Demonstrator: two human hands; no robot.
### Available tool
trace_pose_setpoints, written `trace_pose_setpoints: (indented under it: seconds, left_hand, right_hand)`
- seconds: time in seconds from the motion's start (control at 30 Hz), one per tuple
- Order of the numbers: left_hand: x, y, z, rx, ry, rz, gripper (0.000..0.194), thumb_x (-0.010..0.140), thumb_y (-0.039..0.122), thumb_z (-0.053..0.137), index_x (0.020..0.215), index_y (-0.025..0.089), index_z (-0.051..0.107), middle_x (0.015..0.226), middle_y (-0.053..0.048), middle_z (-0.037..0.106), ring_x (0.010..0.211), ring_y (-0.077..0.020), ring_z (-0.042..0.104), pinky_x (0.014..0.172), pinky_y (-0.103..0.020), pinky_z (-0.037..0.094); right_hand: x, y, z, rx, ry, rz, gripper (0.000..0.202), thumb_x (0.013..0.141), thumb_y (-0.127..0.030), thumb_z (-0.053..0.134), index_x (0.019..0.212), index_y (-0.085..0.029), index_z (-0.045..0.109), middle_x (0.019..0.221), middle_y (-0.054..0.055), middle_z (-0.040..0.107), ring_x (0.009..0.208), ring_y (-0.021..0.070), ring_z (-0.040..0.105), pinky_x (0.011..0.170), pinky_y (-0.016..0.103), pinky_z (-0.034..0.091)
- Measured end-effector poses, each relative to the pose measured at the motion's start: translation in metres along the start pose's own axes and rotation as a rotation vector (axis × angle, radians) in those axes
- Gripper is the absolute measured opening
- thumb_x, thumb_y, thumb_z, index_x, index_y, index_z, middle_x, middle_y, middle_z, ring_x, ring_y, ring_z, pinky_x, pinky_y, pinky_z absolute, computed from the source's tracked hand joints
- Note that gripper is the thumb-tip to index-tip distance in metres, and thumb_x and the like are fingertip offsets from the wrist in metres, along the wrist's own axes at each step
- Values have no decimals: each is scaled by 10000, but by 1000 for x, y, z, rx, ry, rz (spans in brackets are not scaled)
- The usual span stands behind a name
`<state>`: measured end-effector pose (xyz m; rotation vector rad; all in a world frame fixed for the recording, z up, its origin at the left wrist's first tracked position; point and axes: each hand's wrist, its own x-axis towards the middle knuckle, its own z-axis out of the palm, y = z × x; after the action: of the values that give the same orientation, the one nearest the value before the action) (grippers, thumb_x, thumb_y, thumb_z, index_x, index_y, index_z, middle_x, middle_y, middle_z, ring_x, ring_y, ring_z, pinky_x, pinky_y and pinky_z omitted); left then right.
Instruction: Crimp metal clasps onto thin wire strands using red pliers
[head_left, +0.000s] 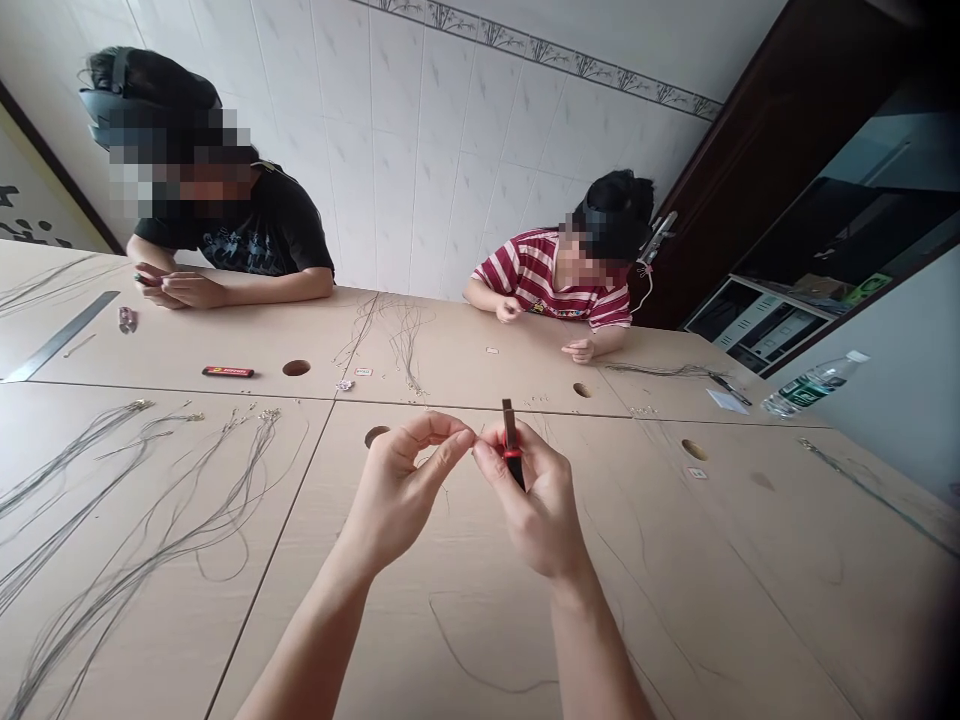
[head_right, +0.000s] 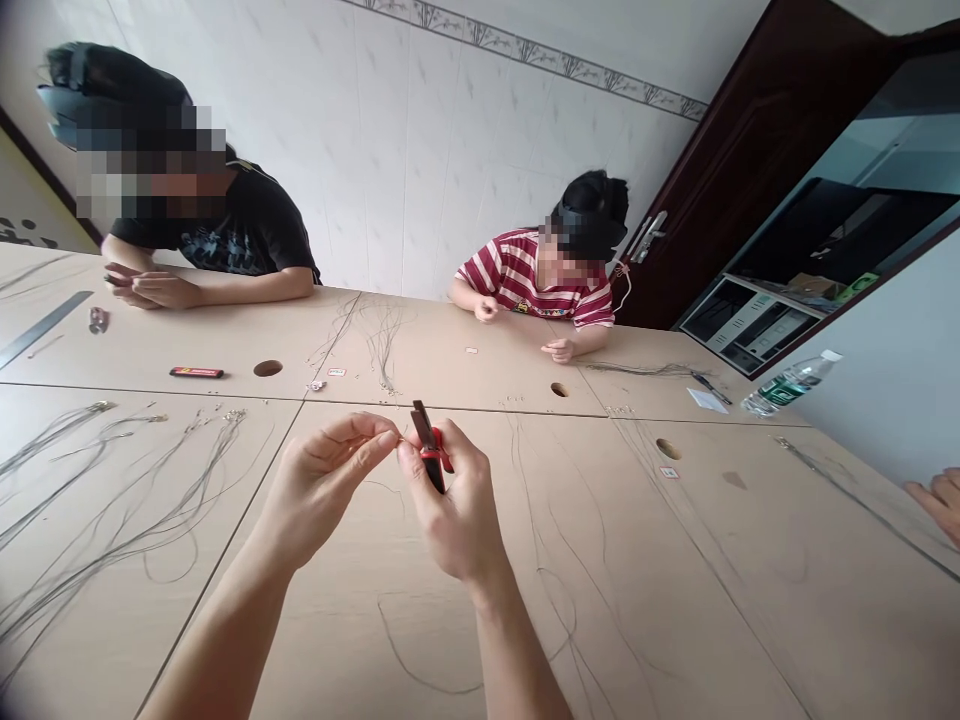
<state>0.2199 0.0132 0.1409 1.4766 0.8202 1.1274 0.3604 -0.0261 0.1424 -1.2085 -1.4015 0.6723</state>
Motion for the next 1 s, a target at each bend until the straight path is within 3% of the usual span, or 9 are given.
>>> trace_pose_setpoints:
  seconds: [0.23, 0.37, 0.53, 0.6, 0.67, 0.83, 0.93, 1.0]
  left_hand:
    - [-3, 4, 1, 69, 19, 36, 207, 904, 363, 641, 794, 194, 692, 781, -28, 670, 730, -144, 574, 672, -213, 437]
    - [-4, 6, 2, -30, 22, 31, 172, 878, 361, 677, 899, 204, 745, 925, -59, 727, 931, -200, 658, 838, -249, 488]
    - [-5, 11, -8, -53, 265, 81, 261, 867, 402, 692, 1071, 247, 739, 1208, -64, 698, 1169, -215, 605, 951, -254, 466]
    - [-4, 11, -14, -92, 287, 77, 283, 882, 438, 669, 1082, 248, 729, 1222, -62, 692, 1202, -217, 589, 997, -272, 447]
    - [-3, 8, -18, -122, 222, 47, 328, 894, 477, 642, 1119, 250, 716, 1236, -64, 684, 1242, -226, 563, 1057, -297, 406]
    - [0, -5, -19, -216, -106, -114, 536, 929, 628, 454, 1196, 238, 706, 1255, -91, 666, 1257, -248, 542, 1056, -288, 397]
    - [1, -6, -16, -256, -275, -150, 633, 905, 704, 391, 1077, 211, 748, 1144, -123, 695, 983, -253, 658, 933, -328, 487]
    - [-1, -4, -15, -248, -393, -177, 638, 900, 709, 392, 957, 186, 755, 1011, -136, 709, 757, -219, 648, 764, -330, 529]
  right_hand:
    - [-4, -3, -5, 5, -8, 25, 225, 936, -362, 551, 775, -212, 507, 691, -28, 454, 628, 120, 409, 600, 248, 369]
    - [-5, -3, -5, 31, 17, 33, 243, 933, -391, 550, 778, -210, 504, 677, -31, 423, 609, 118, 390, 576, 248, 357]
    - [-7, -4, -3, 60, 41, 40, 239, 918, -401, 574, 785, -212, 516, 671, -33, 438, 584, 111, 380, 537, 242, 346]
    - [-6, -5, -1, 69, 16, 31, 234, 920, -394, 570, 781, -215, 512, 670, -32, 443, 577, 110, 380, 530, 241, 348]
    - [-5, -7, 0, 68, -4, 15, 232, 923, -393, 561, 780, -217, 510, 675, -29, 450, 575, 111, 383, 533, 244, 355]
    - [-6, -7, 1, 62, 46, -24, 235, 924, -397, 558, 783, -211, 533, 693, -20, 464, 615, 119, 412, 571, 247, 379]
    - [-8, -6, -3, 87, 108, -57, 250, 931, -398, 544, 772, -205, 533, 716, -9, 492, 644, 123, 447, 598, 247, 406]
    - [-10, -4, -6, 100, 147, -72, 261, 937, -402, 532, 767, -204, 524, 720, -10, 490, 647, 122, 450, 604, 246, 409]
